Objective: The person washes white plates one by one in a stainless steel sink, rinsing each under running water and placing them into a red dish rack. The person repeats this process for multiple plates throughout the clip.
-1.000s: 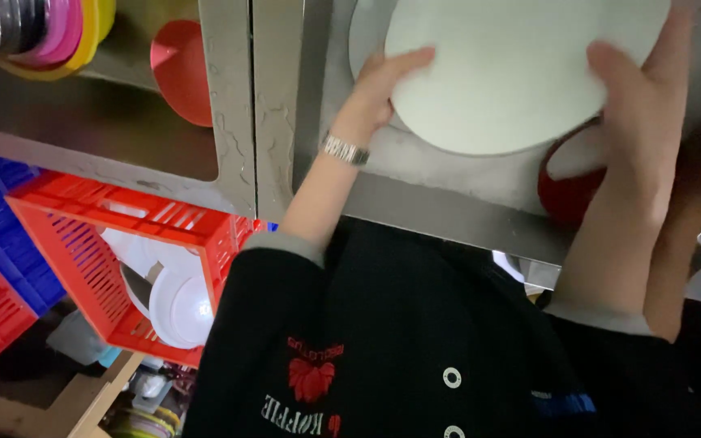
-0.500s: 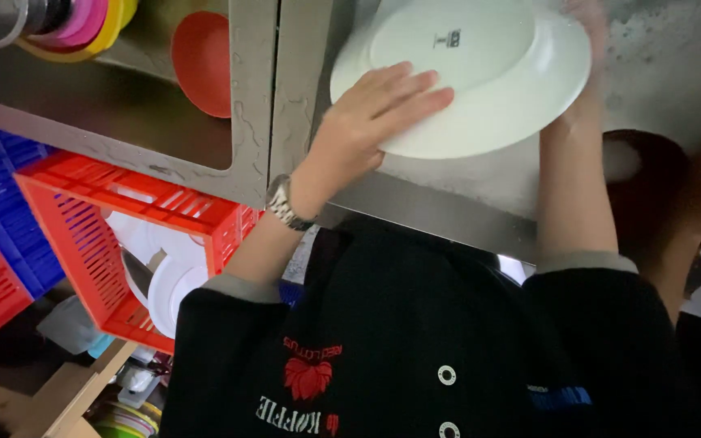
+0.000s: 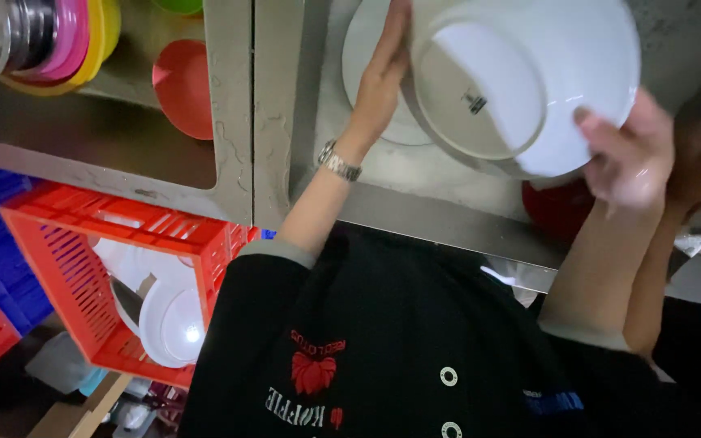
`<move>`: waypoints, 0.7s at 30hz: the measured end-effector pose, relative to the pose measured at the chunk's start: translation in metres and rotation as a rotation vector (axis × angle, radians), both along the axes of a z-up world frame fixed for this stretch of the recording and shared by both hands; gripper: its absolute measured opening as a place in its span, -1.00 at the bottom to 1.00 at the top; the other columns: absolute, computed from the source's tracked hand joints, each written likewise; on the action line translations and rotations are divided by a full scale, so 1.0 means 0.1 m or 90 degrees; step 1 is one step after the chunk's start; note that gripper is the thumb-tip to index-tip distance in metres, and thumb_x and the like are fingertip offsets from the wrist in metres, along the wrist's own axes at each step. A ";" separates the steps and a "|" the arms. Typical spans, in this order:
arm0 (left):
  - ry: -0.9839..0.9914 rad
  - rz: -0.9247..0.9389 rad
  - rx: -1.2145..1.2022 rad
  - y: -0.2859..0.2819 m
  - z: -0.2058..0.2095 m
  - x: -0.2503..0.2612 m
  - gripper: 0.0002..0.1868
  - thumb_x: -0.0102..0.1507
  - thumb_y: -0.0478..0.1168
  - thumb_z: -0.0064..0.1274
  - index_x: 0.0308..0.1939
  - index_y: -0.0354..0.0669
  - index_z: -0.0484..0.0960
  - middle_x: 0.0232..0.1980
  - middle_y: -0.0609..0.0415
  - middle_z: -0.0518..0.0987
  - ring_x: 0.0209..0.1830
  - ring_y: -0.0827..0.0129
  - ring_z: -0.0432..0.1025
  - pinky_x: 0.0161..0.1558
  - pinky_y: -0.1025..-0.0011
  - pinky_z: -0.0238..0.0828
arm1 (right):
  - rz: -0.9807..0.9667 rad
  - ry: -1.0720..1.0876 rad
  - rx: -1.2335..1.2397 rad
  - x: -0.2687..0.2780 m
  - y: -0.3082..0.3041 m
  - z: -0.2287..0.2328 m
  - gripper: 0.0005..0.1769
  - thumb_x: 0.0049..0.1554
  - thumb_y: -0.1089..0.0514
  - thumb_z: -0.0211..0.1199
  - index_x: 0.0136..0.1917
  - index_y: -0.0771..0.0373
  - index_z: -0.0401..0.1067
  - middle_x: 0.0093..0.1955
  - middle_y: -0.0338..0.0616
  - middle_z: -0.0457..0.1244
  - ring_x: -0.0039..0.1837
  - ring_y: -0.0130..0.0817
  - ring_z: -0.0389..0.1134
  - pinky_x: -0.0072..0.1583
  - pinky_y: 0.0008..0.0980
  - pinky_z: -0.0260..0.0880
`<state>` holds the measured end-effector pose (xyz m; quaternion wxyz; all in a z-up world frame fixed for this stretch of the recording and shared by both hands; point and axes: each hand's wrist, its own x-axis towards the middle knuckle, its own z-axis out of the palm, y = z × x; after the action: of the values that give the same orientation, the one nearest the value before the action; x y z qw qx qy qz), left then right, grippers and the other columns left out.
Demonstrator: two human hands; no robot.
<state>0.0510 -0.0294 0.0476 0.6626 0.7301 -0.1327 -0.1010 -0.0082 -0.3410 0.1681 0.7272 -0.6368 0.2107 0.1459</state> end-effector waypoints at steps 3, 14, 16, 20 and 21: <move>0.401 0.178 -0.272 -0.22 0.17 0.31 -0.14 0.31 0.44 -0.09 0.62 0.38 0.08 0.69 0.33 0.08 0.69 0.36 0.02 0.48 0.12 0.13 | 0.178 -0.162 -0.229 -0.25 0.10 0.11 -0.79 0.39 0.15 0.32 0.21 0.32 0.48 0.13 -0.19 0.30 0.12 -0.41 0.23 0.23 -0.38 0.23; 0.573 0.011 -0.254 -0.07 0.54 0.34 -0.09 0.16 0.20 0.17 0.42 -0.36 0.38 0.49 -0.10 0.37 0.53 0.21 0.24 0.51 0.24 0.12 | 0.586 -0.292 -0.376 0.02 1.25 -0.46 0.05 0.26 -0.56 -0.46 0.71 0.18 -0.45 0.77 -0.03 -0.45 0.78 0.04 -0.48 0.60 0.36 -0.57; 0.438 0.007 -0.225 -0.02 0.72 0.24 -0.31 0.28 0.17 0.06 0.32 -0.25 0.46 0.37 0.01 0.47 0.43 0.30 0.32 0.46 0.27 0.16 | 0.458 -0.268 -0.417 0.38 1.46 -0.71 -0.10 0.33 -0.45 -0.36 0.65 0.21 -0.17 0.70 0.14 -0.23 0.72 0.12 -0.36 0.58 0.22 -0.56; 0.347 0.001 0.090 0.29 1.10 -0.02 -0.72 0.16 -0.12 0.12 -0.09 -0.09 0.51 -0.23 0.13 0.59 -0.21 0.44 0.44 -0.10 0.39 0.38 | 0.012 -0.266 -0.516 1.13 1.42 -1.14 -0.68 0.31 0.02 0.02 -0.24 0.03 0.02 -0.23 -0.38 0.00 -0.16 -0.46 -0.04 -0.15 -0.34 0.14; 0.345 0.013 0.088 0.36 1.27 -0.12 -0.72 0.16 -0.12 0.12 -0.09 -0.09 0.51 -0.23 0.13 0.59 -0.21 0.44 0.44 -0.10 0.39 0.38 | 0.022 -0.274 -0.512 1.08 1.31 -1.55 -0.68 0.31 0.02 0.02 -0.24 0.03 0.02 -0.23 -0.38 0.00 -0.16 -0.46 -0.04 -0.15 -0.34 0.14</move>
<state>0.0391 0.0063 0.1748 0.6233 0.7216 0.0639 -0.2944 0.0993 -0.2098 0.0131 0.4469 -0.8878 0.0839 -0.0713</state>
